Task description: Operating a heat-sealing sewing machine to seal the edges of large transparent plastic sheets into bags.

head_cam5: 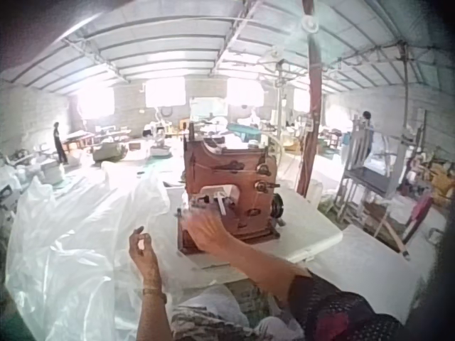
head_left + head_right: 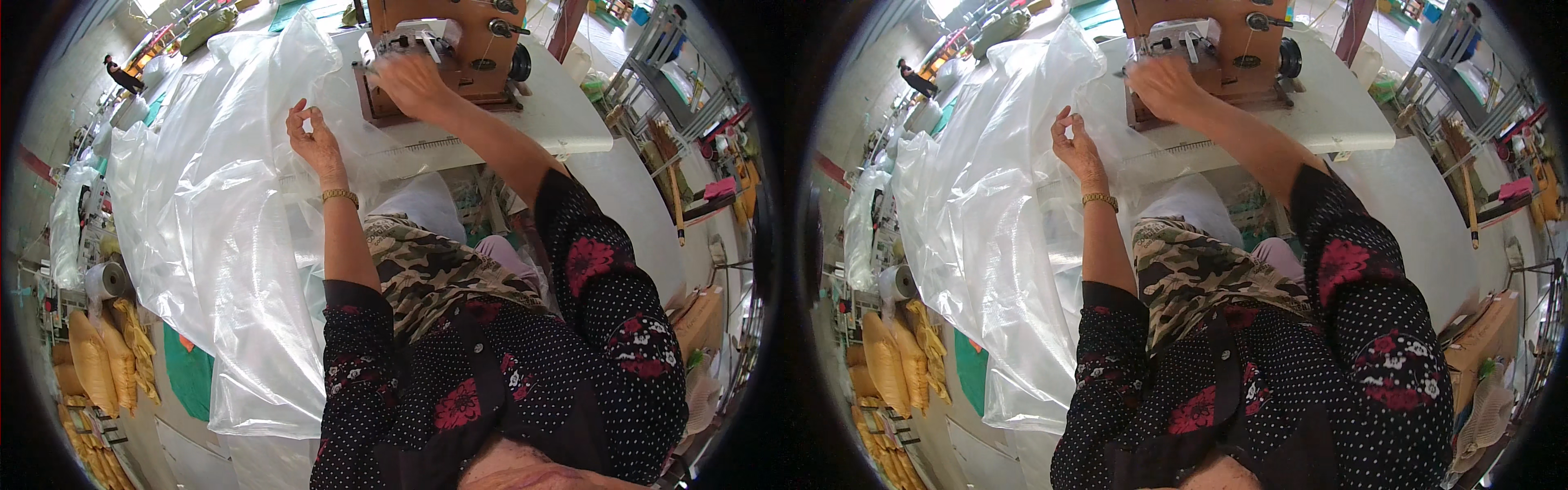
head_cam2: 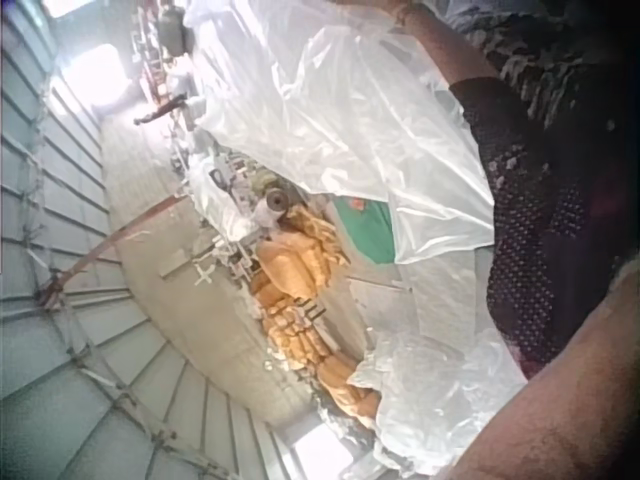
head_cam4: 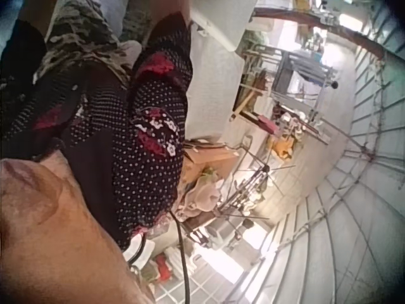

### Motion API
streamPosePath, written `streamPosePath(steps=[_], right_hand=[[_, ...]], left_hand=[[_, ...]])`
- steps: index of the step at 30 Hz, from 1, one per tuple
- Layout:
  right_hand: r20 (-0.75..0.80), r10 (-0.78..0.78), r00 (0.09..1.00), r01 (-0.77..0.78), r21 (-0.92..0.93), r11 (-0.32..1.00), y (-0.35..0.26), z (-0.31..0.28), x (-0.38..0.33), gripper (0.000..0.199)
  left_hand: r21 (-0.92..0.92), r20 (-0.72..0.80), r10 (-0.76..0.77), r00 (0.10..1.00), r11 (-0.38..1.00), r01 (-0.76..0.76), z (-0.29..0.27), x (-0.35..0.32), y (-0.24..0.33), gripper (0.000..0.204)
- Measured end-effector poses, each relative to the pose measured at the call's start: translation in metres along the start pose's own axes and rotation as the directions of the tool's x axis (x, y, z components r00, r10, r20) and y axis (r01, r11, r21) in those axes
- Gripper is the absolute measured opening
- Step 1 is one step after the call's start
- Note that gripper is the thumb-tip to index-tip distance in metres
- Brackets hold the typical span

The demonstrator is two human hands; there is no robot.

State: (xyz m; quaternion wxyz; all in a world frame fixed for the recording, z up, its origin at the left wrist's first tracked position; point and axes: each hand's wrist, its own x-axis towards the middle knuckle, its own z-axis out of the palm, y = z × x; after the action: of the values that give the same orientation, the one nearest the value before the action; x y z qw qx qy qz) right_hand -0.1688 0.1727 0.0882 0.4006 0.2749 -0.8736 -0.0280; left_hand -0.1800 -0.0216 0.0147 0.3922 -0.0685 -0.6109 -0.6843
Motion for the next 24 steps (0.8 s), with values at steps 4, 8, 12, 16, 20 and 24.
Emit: streamPosePath(steps=[4,8,12,16,20,24], right_hand=[[-0.111,0.273,0.956,-0.239,0.249,0.939,0.000,-0.039,-0.075,0.031],[-0.314,0.481,0.818,-0.406,0.276,0.871,0.067,-0.052,-0.171,0.036],[-0.212,0.832,0.512,-0.847,0.039,0.531,0.139,-0.044,-0.257,0.035],[-0.116,0.896,0.428,-0.887,-0.245,0.392,0.150,-0.039,-0.262,0.033],[-0.053,0.939,0.339,-0.894,-0.330,0.304,0.155,-0.040,-0.246,0.035],[-0.057,0.931,0.360,-0.894,-0.308,0.327,0.157,-0.039,-0.246,0.035]], left_hand=[[0.109,-0.008,0.111,0.994,0.988,-0.109,-0.019,0.008,-0.022,0.011],[0.190,0.023,0.110,0.994,0.975,-0.112,-0.021,0.008,-0.029,0.009],[0.185,0.103,0.142,0.985,0.970,-0.159,-0.010,0.002,-0.022,0.011],[0.219,0.143,0.083,0.986,0.969,-0.113,-0.017,-0.003,-0.017,0.013],[0.360,0.205,0.006,0.979,0.930,-0.081,-0.017,-0.005,-0.013,0.023],[0.504,0.274,-0.028,0.961,0.856,-0.118,-0.015,-0.009,-0.008,0.032]])
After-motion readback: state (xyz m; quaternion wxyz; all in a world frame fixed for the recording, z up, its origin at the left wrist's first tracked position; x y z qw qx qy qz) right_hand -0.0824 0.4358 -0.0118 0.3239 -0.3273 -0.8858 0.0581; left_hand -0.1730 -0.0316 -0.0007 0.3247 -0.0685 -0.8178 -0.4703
